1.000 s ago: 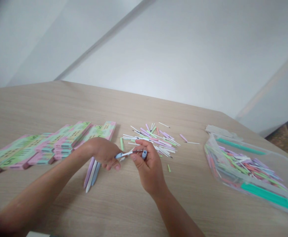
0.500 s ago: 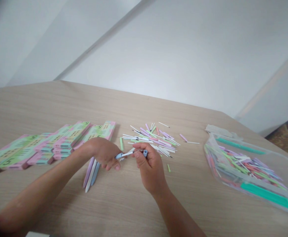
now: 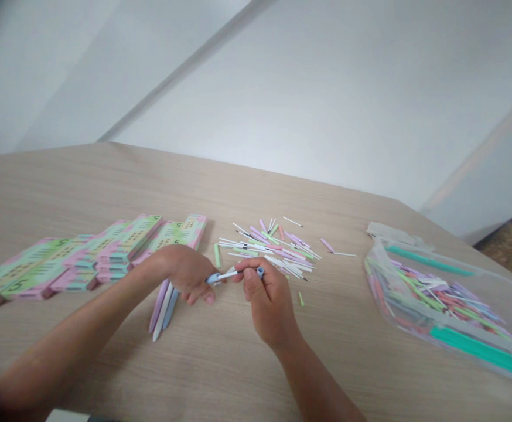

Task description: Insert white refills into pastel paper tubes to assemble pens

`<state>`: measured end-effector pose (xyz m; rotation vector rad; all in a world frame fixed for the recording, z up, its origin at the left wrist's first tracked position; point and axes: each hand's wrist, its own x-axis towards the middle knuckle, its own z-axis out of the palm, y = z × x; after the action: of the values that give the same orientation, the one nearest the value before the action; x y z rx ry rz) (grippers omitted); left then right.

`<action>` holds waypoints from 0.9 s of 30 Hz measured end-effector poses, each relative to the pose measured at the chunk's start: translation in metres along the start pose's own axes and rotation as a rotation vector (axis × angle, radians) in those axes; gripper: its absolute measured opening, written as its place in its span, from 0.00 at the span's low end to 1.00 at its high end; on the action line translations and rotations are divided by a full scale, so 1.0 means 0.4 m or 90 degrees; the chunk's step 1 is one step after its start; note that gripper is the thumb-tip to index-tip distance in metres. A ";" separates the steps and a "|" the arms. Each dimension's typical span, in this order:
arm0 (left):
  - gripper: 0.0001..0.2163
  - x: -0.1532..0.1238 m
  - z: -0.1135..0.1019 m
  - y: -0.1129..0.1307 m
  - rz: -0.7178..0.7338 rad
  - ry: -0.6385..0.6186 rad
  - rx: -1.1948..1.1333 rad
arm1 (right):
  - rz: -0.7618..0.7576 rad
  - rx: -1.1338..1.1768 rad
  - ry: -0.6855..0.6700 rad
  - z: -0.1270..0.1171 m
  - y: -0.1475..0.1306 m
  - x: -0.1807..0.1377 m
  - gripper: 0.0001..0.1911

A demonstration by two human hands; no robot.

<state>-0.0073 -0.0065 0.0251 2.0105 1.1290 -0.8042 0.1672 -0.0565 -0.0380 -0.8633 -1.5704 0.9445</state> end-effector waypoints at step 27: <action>0.15 -0.017 0.005 0.008 0.036 0.021 0.032 | 0.090 0.230 -0.102 0.026 0.039 -0.007 0.13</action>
<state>-0.0077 -0.0125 0.0299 2.0942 1.0752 -0.7809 0.1583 -0.0538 -0.0546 -0.6606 -1.4232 1.3792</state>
